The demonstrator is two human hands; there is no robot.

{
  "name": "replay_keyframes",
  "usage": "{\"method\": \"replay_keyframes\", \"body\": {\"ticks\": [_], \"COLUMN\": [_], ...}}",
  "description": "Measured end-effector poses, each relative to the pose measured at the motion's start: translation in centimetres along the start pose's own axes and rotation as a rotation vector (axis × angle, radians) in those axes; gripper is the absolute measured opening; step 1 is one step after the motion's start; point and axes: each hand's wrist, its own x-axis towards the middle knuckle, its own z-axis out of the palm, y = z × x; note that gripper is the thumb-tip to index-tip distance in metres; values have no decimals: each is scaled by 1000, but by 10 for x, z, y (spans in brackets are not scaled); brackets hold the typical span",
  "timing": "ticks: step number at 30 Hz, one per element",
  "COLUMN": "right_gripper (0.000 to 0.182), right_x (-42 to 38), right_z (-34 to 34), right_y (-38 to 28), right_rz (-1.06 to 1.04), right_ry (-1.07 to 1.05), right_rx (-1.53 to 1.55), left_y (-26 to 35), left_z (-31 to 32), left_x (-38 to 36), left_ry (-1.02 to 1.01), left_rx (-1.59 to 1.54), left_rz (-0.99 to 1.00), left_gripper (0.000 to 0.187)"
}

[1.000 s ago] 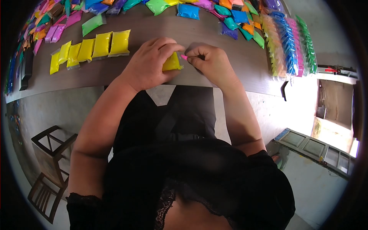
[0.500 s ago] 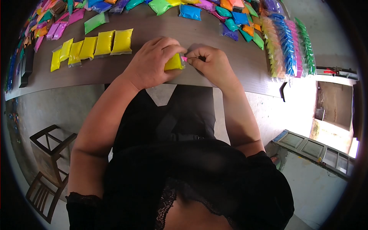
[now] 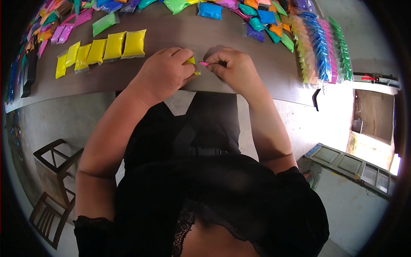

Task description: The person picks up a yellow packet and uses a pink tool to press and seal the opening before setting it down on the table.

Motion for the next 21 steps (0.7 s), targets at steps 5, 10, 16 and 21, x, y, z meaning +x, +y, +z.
{"method": "replay_keyframes", "body": {"ticks": [5,10,16,21], "right_gripper": [12,13,14,14], "right_x": [0,3,11,12], "right_z": [2,4,3,5], "right_y": [1,-2,-4,-2], "right_rz": [9,103,258,267], "right_ry": [28,13,-23,-21], "right_rx": [-19,-6,111,146], "left_y": [1,-2,-1,-1], "left_z": [1,7,7,7], "left_x": [0,-4,-4,-5], "left_ry": [68,156,173,182], "left_rx": [14,-35,-44,-55], "left_rz": [17,25,-3,-6], "left_gripper": [23,21,20,20]}}
